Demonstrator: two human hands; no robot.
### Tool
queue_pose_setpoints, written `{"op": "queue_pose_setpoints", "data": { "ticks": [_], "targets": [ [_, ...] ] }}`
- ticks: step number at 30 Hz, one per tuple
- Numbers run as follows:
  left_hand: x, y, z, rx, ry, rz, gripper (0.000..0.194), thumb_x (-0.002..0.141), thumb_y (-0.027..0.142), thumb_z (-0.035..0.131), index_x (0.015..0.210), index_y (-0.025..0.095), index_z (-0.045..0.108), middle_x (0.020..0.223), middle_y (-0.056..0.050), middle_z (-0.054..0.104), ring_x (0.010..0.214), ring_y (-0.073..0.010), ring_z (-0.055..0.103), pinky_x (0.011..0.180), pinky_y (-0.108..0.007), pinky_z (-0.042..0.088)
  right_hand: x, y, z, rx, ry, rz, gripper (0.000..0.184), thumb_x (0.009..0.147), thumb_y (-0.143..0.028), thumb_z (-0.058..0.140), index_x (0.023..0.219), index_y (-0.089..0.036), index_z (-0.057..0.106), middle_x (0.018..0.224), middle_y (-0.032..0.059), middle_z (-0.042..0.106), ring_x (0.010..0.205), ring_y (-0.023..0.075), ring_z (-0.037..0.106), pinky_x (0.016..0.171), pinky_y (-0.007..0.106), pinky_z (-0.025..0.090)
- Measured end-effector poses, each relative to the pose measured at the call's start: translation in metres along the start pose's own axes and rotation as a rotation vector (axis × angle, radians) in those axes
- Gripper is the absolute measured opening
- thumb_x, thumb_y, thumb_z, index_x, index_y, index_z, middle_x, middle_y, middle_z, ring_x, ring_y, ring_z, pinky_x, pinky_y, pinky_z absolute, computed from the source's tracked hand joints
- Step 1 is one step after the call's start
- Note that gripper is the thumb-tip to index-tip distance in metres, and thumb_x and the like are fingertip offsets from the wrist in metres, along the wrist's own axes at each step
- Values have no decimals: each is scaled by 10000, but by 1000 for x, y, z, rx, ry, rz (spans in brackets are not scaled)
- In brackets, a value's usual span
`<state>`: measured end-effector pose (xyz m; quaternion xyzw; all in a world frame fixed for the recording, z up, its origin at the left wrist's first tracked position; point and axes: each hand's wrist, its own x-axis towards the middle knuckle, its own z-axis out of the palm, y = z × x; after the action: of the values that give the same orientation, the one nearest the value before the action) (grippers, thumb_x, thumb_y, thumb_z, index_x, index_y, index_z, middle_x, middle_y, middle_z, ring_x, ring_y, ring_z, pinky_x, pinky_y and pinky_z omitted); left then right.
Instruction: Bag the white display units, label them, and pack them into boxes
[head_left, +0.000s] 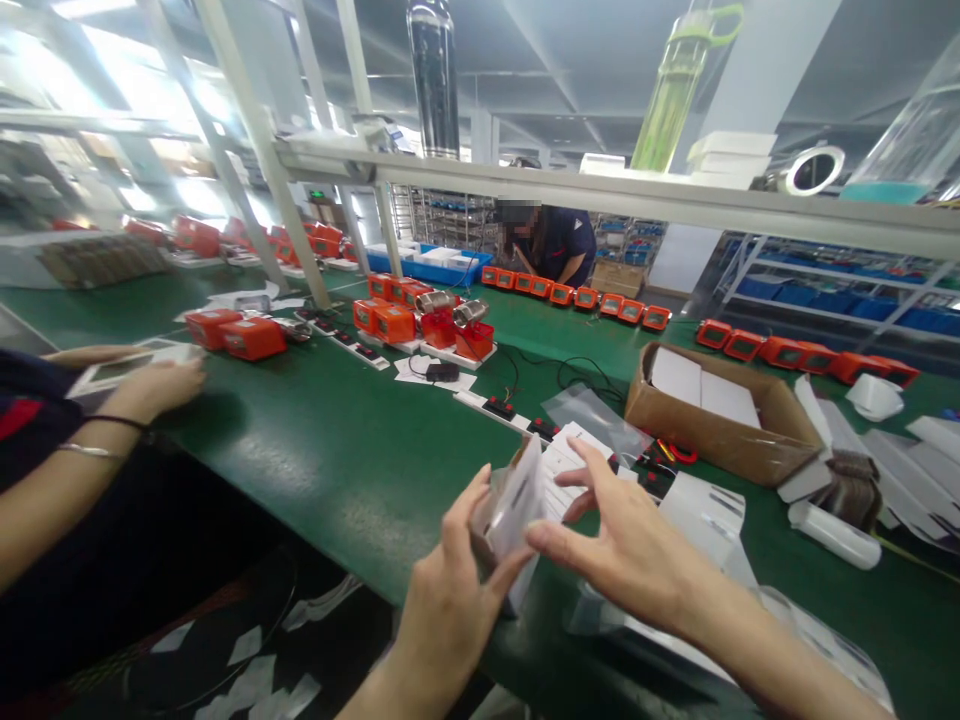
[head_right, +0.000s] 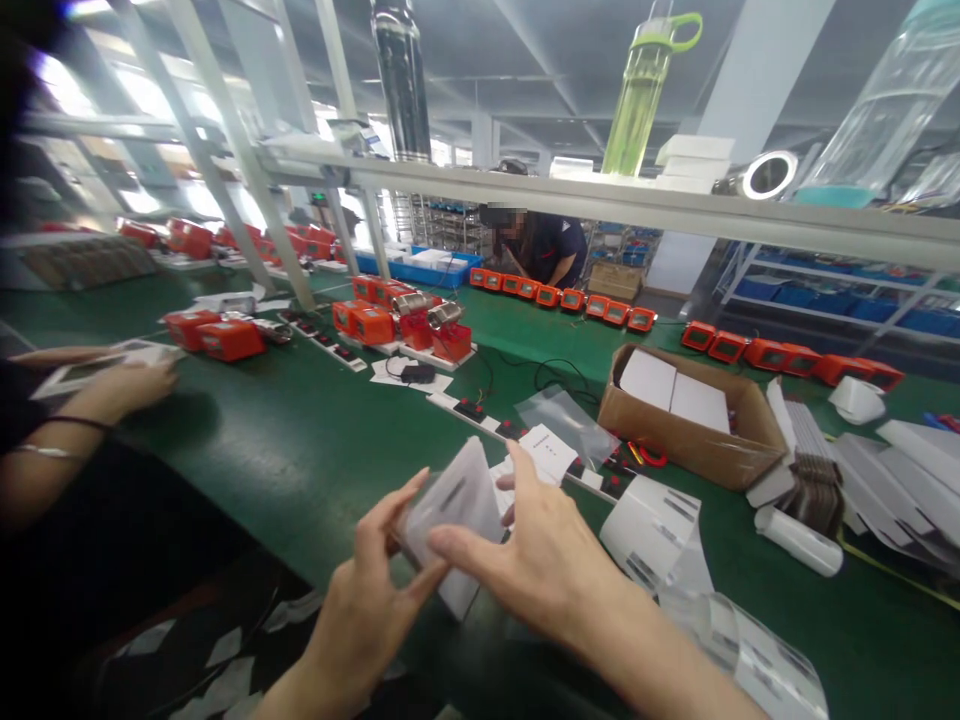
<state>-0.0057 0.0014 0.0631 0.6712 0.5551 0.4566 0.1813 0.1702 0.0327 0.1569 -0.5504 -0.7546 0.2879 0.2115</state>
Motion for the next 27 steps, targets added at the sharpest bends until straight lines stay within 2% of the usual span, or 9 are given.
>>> {"op": "queue_pose_setpoints", "data": {
  "ticks": [2,4,6,9,10,12,17,22,27],
  "targets": [
    [-14,4,8,-20,-40,133,883,836,300,623,1453,304,-8,1409,-143,453,1228,-292,526,960,-458,495,-3,-8,4,49,-107,-39,740,719,-496,679,1313,-173,379,1005,94,668,777,224,651,662,331,504],
    [-20,6,12,-76,-115,190,982,810,266,653,1456,295,-86,1415,-152,436,1251,-289,500,963,-451,496,-3,-9,6,51,-127,-87,534,794,-439,612,1238,-187,453,967,74,671,785,217,649,673,321,497],
    [-18,4,14,-113,-131,169,1008,755,284,716,1454,304,-9,1457,-159,354,1290,-310,444,981,-479,477,-2,-4,7,32,-106,-119,348,907,-374,447,1192,-187,511,1001,87,670,891,231,647,775,352,491],
    [-6,2,15,-186,-125,87,1064,663,322,792,1428,302,53,1534,-164,121,1399,-366,220,1087,-585,308,-1,5,8,23,-98,-150,358,963,-327,308,1215,-206,532,1063,97,674,1027,251,623,891,402,460],
    [-1,3,15,-234,-147,39,1098,641,313,803,1424,293,33,1533,-165,106,1410,-367,181,1110,-601,246,-1,6,9,28,-108,-157,367,965,-325,306,1244,-216,518,1092,96,672,1033,249,624,896,403,461],
    [8,6,16,-347,-208,-49,1110,634,265,793,1416,275,5,1497,-162,201,1396,-339,229,1129,-577,218,-3,8,9,39,-117,-156,362,964,-326,323,1252,-227,520,1132,89,666,1004,234,637,876,381,473],
    [19,18,19,-410,-200,-81,940,636,234,748,1349,251,136,1344,-122,388,1266,-290,414,1074,-496,337,-4,11,8,18,-60,-157,334,970,-346,328,1052,-217,625,933,42,702,859,205,664,730,309,492],
    [19,26,29,-292,-82,-10,684,677,272,691,1221,224,279,1275,-110,368,1231,-285,401,1057,-502,330,-3,18,6,11,-12,-219,383,971,-286,323,1316,-279,490,1103,44,687,983,205,657,819,341,503],
    [19,38,37,-304,-48,-101,480,766,275,601,1150,224,317,1258,-99,323,1243,-267,369,1063,-509,315,-1,25,6,-114,-25,-298,482,951,-199,325,1428,-270,349,1339,72,564,1187,212,564,968,401,478]
  ]
}}
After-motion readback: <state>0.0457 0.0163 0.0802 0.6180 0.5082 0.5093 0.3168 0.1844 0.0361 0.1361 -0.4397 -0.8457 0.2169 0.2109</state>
